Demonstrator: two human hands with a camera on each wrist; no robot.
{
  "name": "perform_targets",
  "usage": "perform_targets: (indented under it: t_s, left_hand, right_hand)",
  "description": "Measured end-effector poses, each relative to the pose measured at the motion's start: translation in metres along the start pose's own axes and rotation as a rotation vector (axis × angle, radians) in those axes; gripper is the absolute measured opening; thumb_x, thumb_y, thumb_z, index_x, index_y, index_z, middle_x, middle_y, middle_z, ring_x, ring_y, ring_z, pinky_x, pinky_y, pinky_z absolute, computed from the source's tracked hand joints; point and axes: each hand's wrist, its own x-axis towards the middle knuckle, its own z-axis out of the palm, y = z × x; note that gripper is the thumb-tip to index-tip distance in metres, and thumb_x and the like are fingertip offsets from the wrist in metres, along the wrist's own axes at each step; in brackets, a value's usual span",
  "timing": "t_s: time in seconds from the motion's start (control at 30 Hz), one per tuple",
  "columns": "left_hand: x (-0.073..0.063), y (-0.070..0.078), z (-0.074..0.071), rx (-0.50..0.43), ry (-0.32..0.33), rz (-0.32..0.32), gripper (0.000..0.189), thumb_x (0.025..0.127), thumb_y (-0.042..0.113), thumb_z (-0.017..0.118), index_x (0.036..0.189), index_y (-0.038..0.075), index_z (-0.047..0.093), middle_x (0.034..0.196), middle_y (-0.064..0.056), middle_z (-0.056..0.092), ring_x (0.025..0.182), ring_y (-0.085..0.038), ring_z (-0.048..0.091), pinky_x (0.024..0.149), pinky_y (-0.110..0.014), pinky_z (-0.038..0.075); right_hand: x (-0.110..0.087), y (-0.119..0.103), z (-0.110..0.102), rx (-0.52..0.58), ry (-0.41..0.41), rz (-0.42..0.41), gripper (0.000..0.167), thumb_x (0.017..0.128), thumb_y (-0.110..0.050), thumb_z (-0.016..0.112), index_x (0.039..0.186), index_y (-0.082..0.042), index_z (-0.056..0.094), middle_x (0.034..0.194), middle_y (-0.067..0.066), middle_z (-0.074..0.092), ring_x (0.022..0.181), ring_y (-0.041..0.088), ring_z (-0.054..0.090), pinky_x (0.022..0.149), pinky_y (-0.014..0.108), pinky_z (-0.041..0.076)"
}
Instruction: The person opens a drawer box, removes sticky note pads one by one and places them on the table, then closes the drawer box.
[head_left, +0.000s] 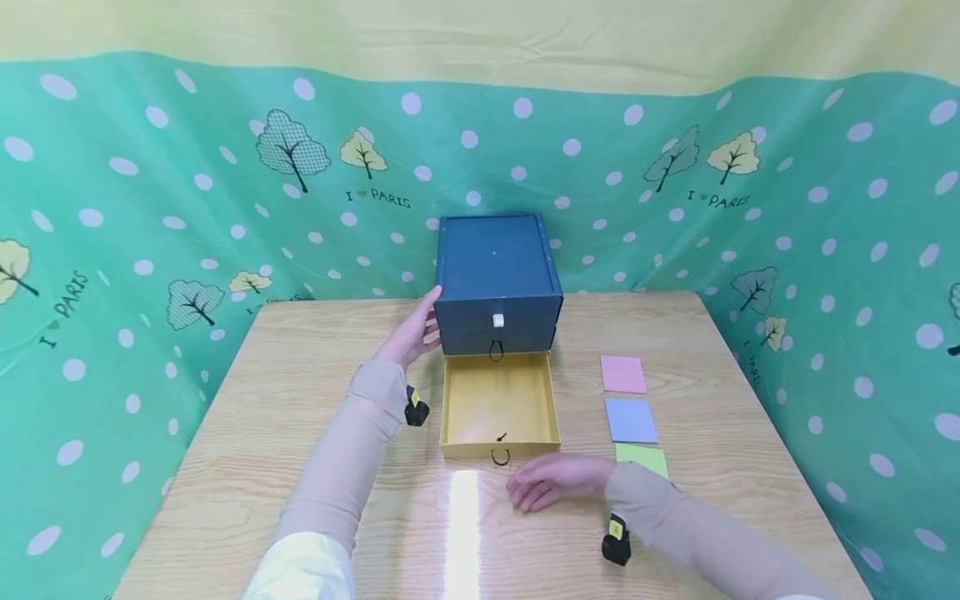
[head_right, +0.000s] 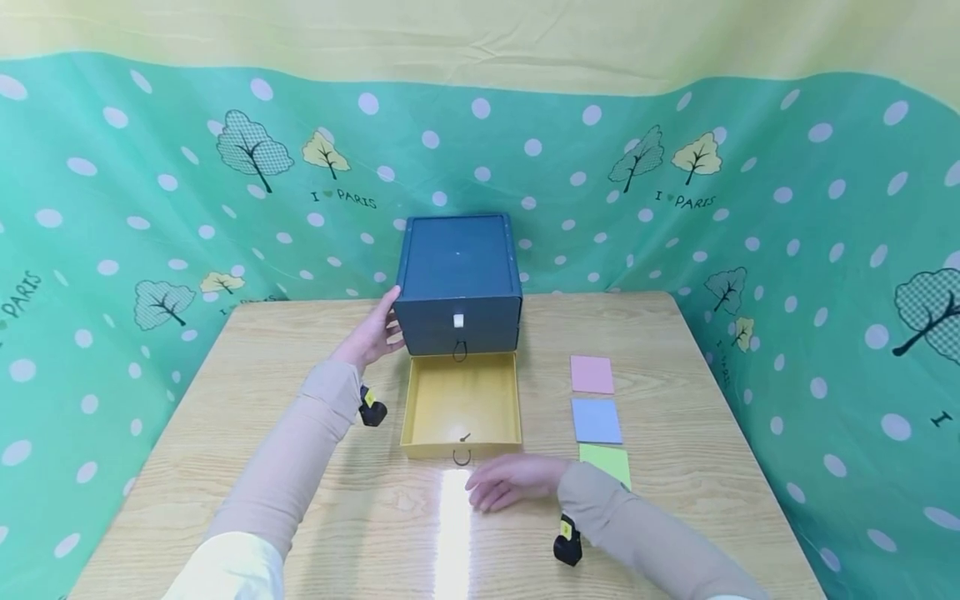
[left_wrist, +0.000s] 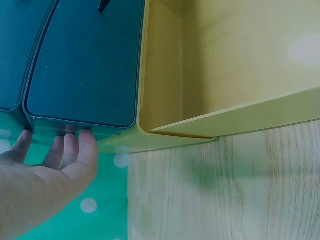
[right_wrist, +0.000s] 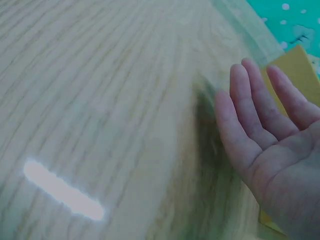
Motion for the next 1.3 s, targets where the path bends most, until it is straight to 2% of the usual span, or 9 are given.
perform_targets:
  t_s: [0.23, 0.4, 0.6, 0.87, 1.03, 1.3]
  left_hand:
    - [0.0, 0.0, 0.002, 0.001, 0.008, 0.001, 0.082, 0.091, 0.058, 0.045, 0.153, 0.02, 0.007, 0.157, -0.015, 0.01, 0.143, -0.032, 0.016, 0.115, -0.046, 0.022]
    - [0.001, 0.0, 0.001, -0.016, 0.008, 0.007, 0.081, 0.091, 0.058, 0.045, 0.153, 0.02, 0.008, 0.157, -0.015, 0.011, 0.142, -0.032, 0.017, 0.114, -0.047, 0.022]
    - [0.0, 0.0, 0.001, -0.007, 0.008, -0.002, 0.082, 0.091, 0.058, 0.044, 0.153, 0.02, 0.007, 0.157, -0.015, 0.009, 0.143, -0.032, 0.016, 0.115, -0.046, 0.021]
    - [-0.001, 0.001, 0.002, 0.015, 0.019, -0.015, 0.084, 0.09, 0.06, 0.045, 0.153, 0.02, 0.006, 0.158, -0.014, 0.009, 0.144, -0.031, 0.015, 0.115, -0.046, 0.022]
    - [0.0, 0.001, 0.001, 0.016, 0.014, -0.012, 0.084, 0.09, 0.06, 0.045, 0.153, 0.021, 0.006, 0.157, -0.014, 0.01, 0.144, -0.031, 0.016, 0.115, -0.046, 0.022]
    - [0.0, 0.001, 0.001, 0.01, 0.013, -0.007, 0.084, 0.09, 0.06, 0.045, 0.153, 0.021, 0.008, 0.157, -0.014, 0.011, 0.143, -0.031, 0.018, 0.114, -0.046, 0.023]
  right_hand:
    - [0.019, 0.002, 0.008, 0.104, 0.013, 0.031, 0.046, 0.102, -0.021, 0.038, 0.133, 0.014, 0.039, 0.116, 0.019, 0.061, 0.095, 0.014, 0.062, 0.098, 0.038, 0.047]
    - [0.029, 0.005, 0.005, 0.199, -0.016, 0.028, 0.05, 0.103, -0.023, 0.034, 0.137, 0.013, 0.033, 0.107, 0.004, 0.062, 0.096, 0.012, 0.061, 0.099, 0.036, 0.046]
    - [0.037, 0.009, 0.005, 0.302, -0.004, 0.011, 0.054, 0.102, -0.029, 0.037, 0.138, 0.01, 0.032, 0.103, 0.002, 0.062, 0.097, 0.014, 0.061, 0.101, 0.039, 0.044]
    - [0.042, 0.012, 0.005, 0.312, 0.05, 0.007, 0.043, 0.103, -0.022, 0.034, 0.134, 0.007, 0.04, 0.1, 0.0, 0.063, 0.095, 0.014, 0.062, 0.099, 0.038, 0.047]
    - [0.042, 0.012, 0.005, 0.32, 0.071, 0.019, 0.038, 0.102, -0.019, 0.037, 0.13, 0.005, 0.044, 0.1, -0.001, 0.063, 0.094, 0.013, 0.062, 0.098, 0.037, 0.047]
    - [0.041, 0.012, 0.005, 0.332, 0.078, 0.021, 0.037, 0.101, -0.016, 0.039, 0.13, 0.006, 0.044, 0.099, -0.001, 0.064, 0.094, 0.013, 0.061, 0.096, 0.035, 0.048]
